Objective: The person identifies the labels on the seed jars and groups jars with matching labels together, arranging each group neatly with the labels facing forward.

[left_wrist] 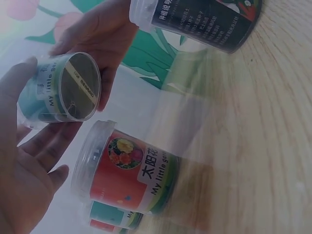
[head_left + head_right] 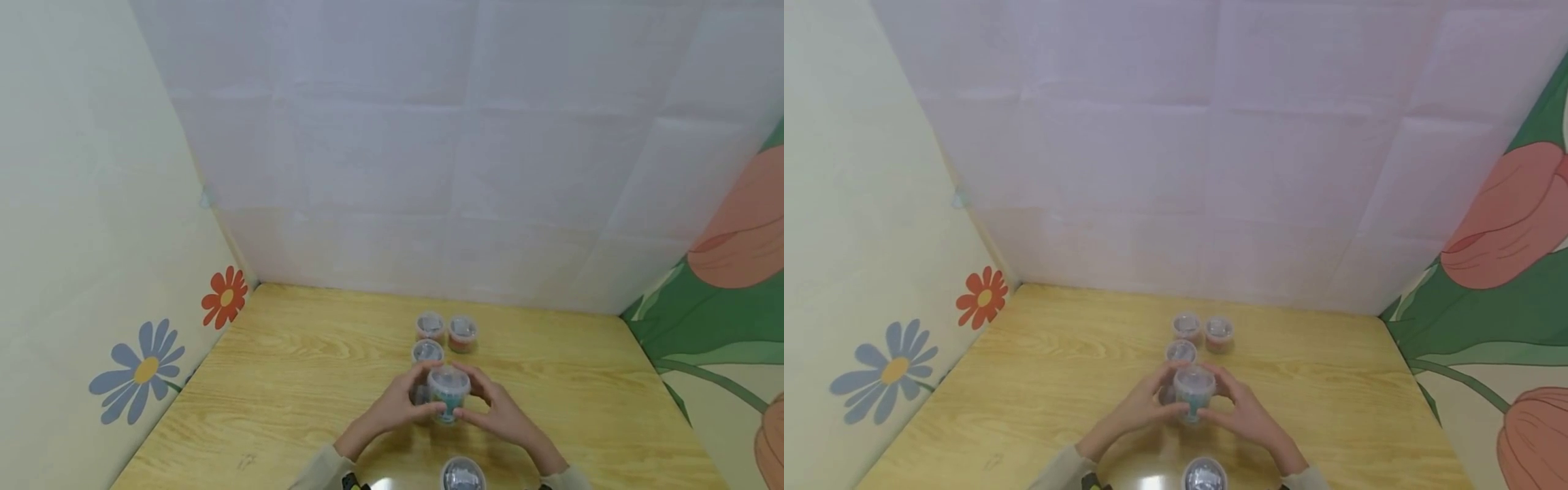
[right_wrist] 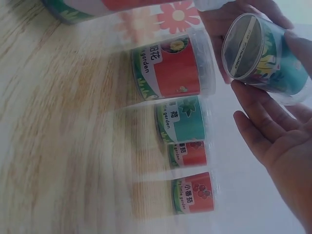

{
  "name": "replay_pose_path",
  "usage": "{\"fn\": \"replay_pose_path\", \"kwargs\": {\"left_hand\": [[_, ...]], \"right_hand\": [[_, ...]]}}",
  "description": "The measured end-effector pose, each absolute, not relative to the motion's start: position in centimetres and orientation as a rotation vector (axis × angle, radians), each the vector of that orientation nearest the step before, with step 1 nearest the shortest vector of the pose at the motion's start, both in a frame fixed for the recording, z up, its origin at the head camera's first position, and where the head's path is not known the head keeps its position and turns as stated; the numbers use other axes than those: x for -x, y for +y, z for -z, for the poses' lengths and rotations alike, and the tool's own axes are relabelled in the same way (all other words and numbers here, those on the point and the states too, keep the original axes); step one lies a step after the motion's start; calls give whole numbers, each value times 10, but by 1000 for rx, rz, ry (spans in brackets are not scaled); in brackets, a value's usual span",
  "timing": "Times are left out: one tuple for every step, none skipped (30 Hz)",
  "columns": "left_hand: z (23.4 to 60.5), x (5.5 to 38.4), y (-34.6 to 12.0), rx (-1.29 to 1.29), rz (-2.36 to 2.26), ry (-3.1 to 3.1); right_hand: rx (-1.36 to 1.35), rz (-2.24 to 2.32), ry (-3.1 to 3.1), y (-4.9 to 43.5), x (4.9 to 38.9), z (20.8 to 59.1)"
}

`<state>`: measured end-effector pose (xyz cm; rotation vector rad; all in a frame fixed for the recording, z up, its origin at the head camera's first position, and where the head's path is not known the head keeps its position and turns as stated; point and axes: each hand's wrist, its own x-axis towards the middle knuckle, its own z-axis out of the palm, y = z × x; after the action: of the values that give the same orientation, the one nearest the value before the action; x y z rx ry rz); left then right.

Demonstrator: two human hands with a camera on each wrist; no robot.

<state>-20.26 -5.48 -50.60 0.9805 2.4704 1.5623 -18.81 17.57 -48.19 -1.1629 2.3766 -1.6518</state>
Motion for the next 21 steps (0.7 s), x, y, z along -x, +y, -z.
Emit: {"fn": "replay_pose_path", "kwargs": {"left_hand": [[506, 202, -55, -976, -1554, 2473], [506, 202, -55, -980, -1545, 2477], [507, 202, -56, -990, -1538, 2473], [508, 202, -56, -1002, -1538, 2465], [509, 201, -56, -1013, -1545, 2451], [510, 201, -56, -1015, -1560, 2427], [511, 201, -56, -1022, -1570, 2413], [512, 201, -56, -1034, -1586, 2397], [513, 201, -55, -1042, -1600, 2384], [513, 201, -55, -1050, -1614, 2375], [513, 201, -54, -1049, -1624, 2367], [513, 200, -54, -1051, -1631, 2366], [512, 200, -54, -1056, -1638, 2366], [511, 199, -53, -1053, -1648, 2364], [508, 198, -52, -1058, -1655, 2363], [505, 197, -52, -1061, -1674, 2355], [501, 195, -51, -1061, -1692, 2350], [497, 193, -51, -1067, -1709, 2349], [493, 191, -50, -1066, -1726, 2343], [489, 190, -49, -1070, -1737, 2348], [486, 188, -49, -1067, -1745, 2355]], "right_hand": [[1154, 1654, 2377, 176, 188, 482], [1150, 1657, 2375, 176, 189, 484], [1152, 1663, 2369, 176, 191, 487], [1140, 1666, 2366, 176, 192, 490], [1144, 1669, 2366, 177, 194, 494], [1139, 1677, 2363, 177, 196, 498], [1134, 1685, 2358, 178, 198, 501], [1133, 1697, 2354, 179, 199, 504], [1133, 1710, 2349, 179, 201, 506], [1135, 1723, 2344, 179, 201, 508], [1142, 1738, 2337, 179, 202, 508], [1137, 1756, 2327, 180, 202, 508], [1140, 1768, 2318, 180, 202, 509], [1139, 1781, 2308, 180, 203, 509], [1135, 1789, 2301, 180, 203, 509], [1130, 1797, 2297, 180, 203, 509], [1117, 1805, 2295, 179, 204, 510], [1108, 1812, 2292, 179, 204, 510], [1102, 1820, 2289, 178, 204, 511], [1092, 1831, 2289, 178, 205, 511], [1086, 1839, 2294, 177, 205, 512]]}}
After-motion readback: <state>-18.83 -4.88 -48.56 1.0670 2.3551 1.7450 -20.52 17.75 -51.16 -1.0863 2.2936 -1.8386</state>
